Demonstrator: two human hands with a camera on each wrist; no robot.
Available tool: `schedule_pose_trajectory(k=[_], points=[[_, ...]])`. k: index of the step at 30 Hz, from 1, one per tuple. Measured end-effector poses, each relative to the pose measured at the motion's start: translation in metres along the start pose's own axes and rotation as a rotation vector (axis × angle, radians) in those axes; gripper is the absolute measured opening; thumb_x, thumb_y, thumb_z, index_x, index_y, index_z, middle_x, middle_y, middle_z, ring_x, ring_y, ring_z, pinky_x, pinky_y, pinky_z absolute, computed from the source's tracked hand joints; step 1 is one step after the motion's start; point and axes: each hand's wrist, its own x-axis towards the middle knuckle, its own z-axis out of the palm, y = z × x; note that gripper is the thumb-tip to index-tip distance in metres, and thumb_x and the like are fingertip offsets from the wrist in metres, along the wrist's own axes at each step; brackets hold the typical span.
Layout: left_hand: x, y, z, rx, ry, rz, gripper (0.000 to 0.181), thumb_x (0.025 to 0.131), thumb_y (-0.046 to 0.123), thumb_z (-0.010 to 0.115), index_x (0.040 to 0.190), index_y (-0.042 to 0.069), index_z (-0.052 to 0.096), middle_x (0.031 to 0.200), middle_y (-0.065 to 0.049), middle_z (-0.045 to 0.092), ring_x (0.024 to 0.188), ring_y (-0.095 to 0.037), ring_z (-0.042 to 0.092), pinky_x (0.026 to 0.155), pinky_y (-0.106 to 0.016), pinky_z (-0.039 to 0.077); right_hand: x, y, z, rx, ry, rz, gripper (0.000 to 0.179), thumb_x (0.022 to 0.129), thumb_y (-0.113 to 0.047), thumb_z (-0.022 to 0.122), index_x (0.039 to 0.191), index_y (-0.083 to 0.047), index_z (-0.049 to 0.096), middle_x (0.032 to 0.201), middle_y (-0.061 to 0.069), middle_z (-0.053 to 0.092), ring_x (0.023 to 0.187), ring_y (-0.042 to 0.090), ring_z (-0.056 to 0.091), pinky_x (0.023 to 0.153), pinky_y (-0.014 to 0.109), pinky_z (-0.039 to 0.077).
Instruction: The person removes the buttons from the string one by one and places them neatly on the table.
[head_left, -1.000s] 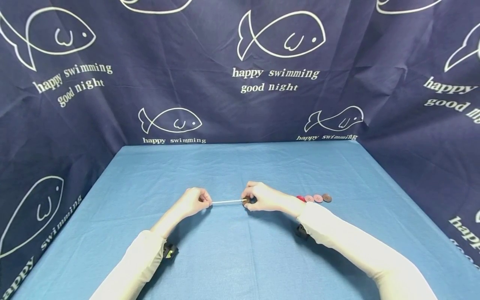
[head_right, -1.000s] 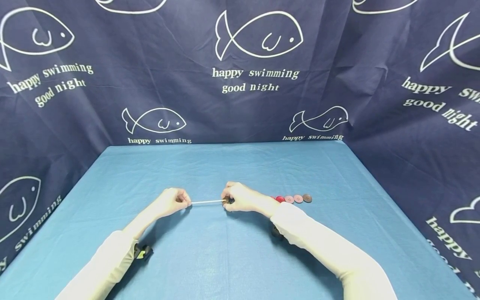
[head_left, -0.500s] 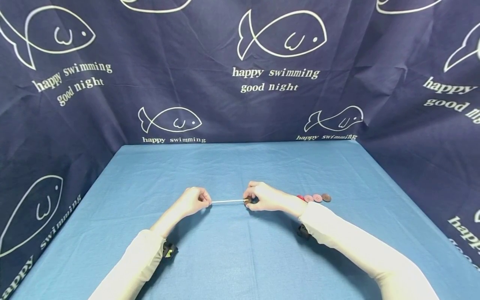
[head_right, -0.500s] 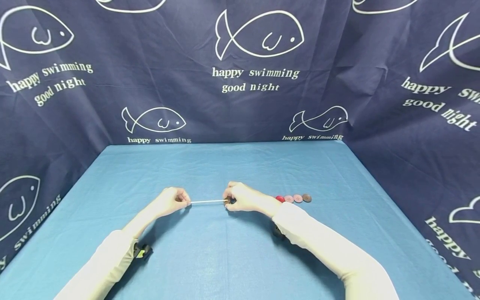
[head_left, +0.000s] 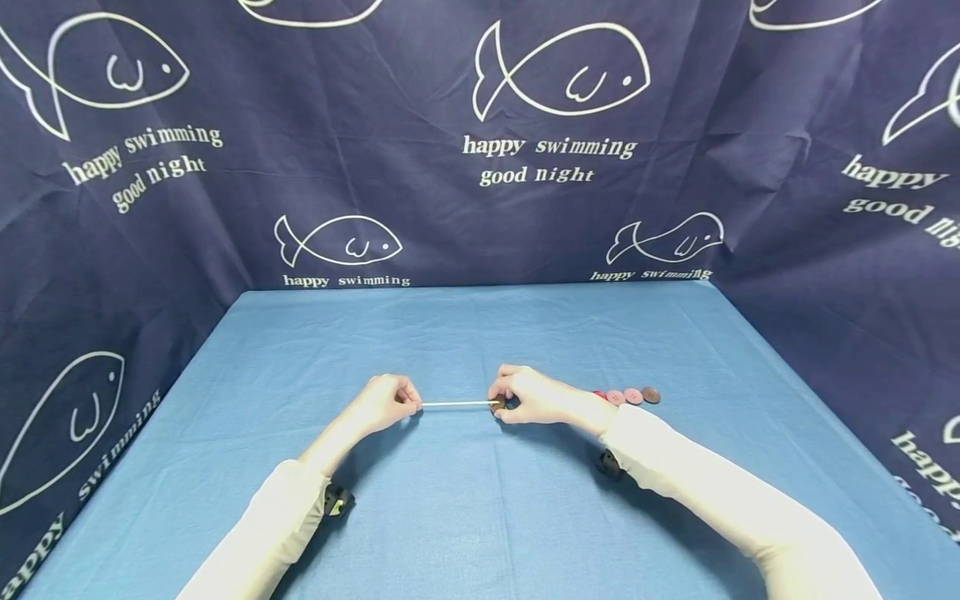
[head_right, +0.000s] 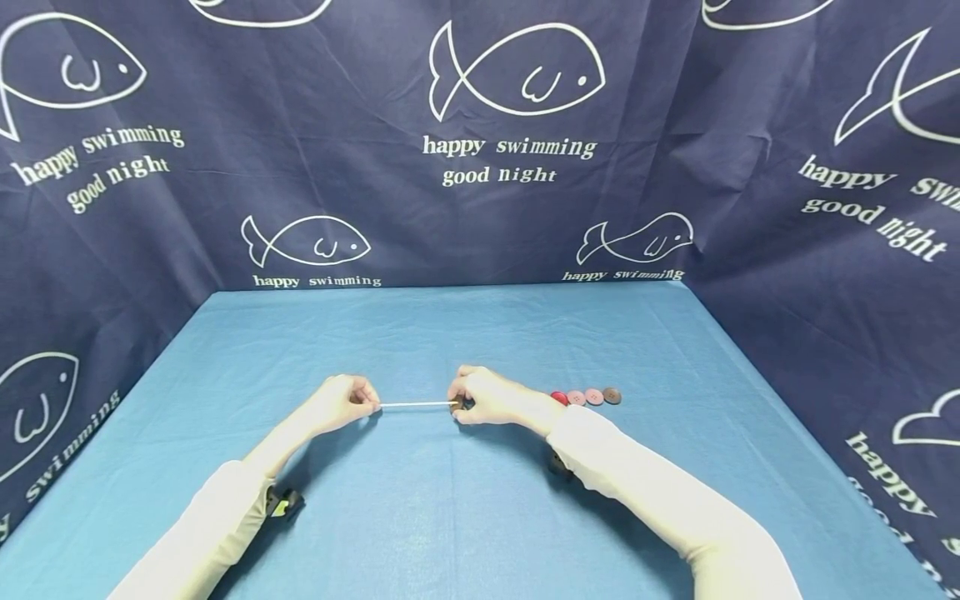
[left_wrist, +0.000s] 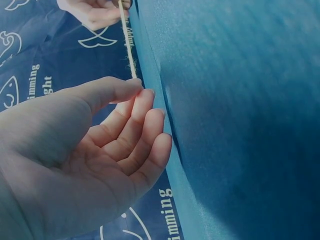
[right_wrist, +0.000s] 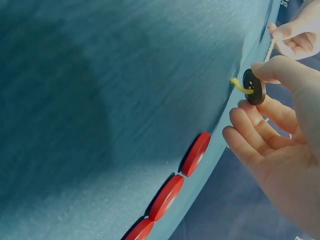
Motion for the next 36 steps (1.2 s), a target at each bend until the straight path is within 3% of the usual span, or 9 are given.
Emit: schedule_pose_trajectory(k=[21, 36], points=[[0.0, 0.0, 0.0, 0.002, 0.002, -0.014, 0.004, 0.081, 0.006, 0.065, 0.078, 0.006, 0.068, 0.064, 0.001, 0.064, 0.052, -0.006, 0.053, 0.055, -0.022, 0.045, -0.006, 0.002, -0.002, 0.017, -0.001, 0.007, 0.011, 0.077, -0.007, 0.069, 0.088, -0.006, 0.068, 0.085, 0.006, 0.057, 0.077, 0.018, 0.056, 0.071, 0.027, 0.049], [0.0, 0.002, -0.001, 0.005, -0.005, -0.03, 0.004, 0.081, 0.007, 0.065, 0.078, 0.006, 0.067, 0.066, 0.001, 0.063, 0.054, -0.006, 0.053, 0.055, -0.023, 0.045, -0.01, 0.004, -0.001, 0.014, 0.022, -0.006, 0.011, 0.077, -0.007, 0.07, 0.087, -0.006, 0.067, 0.083, 0.006, 0.056, 0.076, 0.017, 0.054, 0.069, 0.022, 0.047]])
